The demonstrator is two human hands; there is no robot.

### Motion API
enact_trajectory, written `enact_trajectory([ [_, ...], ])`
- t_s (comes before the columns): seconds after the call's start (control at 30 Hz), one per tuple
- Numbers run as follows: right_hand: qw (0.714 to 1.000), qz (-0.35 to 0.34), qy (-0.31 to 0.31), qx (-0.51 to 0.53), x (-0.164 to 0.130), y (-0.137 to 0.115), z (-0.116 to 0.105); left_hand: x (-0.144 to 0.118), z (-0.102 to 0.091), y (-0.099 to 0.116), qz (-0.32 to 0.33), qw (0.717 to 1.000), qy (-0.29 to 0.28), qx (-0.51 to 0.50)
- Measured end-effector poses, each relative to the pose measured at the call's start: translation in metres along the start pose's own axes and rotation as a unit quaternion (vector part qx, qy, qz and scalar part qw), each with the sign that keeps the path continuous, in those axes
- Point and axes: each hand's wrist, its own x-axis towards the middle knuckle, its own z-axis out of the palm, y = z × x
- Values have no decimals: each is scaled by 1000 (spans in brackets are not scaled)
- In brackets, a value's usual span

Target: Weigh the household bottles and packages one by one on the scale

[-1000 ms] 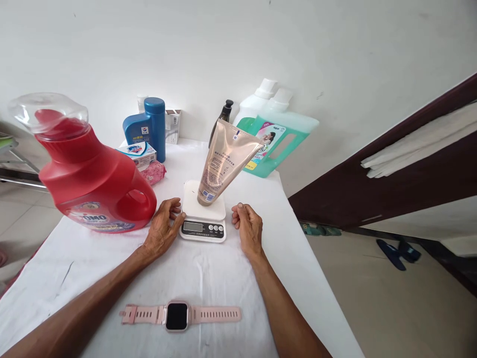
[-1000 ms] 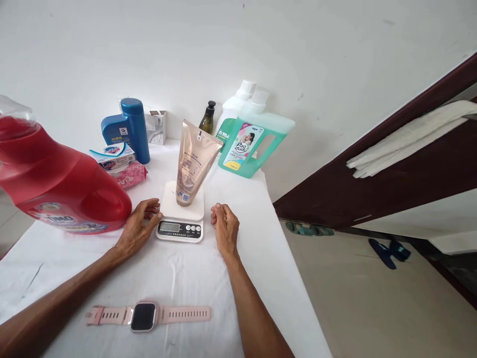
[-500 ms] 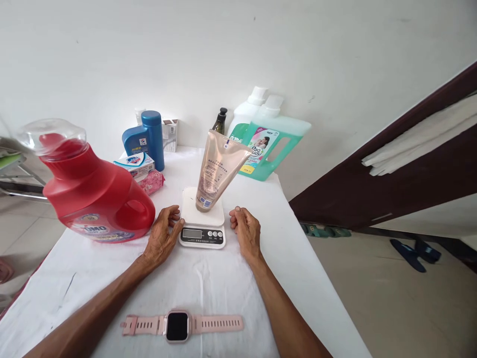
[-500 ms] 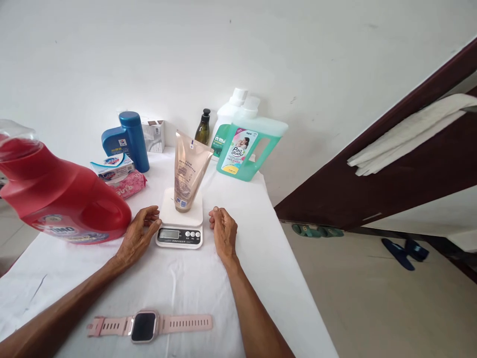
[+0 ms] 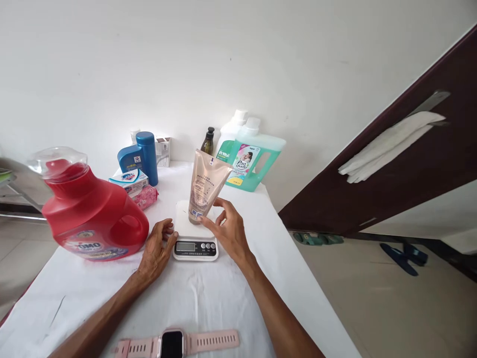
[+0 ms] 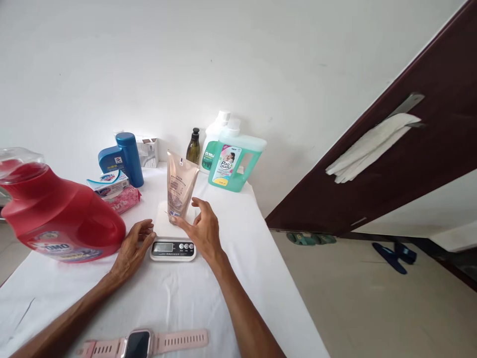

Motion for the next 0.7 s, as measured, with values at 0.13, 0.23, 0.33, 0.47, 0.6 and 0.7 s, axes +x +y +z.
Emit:
enact_trajectory([
  [0.13,996,14,-24,-81,21,-14,23,1,2,-4,8,1000,10,-15],
  [0.23,996,57,-43,-52,22,-13,37,2,4,-6,2,1000,13,-28],
  [0.33,997,74,-18,-16,25,-9,41,2,6,-7,-5,999,9,-38],
  [0.47,995,80,57,-12,64,2,40,3,7,-7,-2,999,10,-44],
  [0.6,989,82,117,-47,133,18,45,3,6,-6,-3,999,7,-42],
  [0.7,985,86,138,-56,178,33,58,4,6,-4,-14,999,0,-40],
])
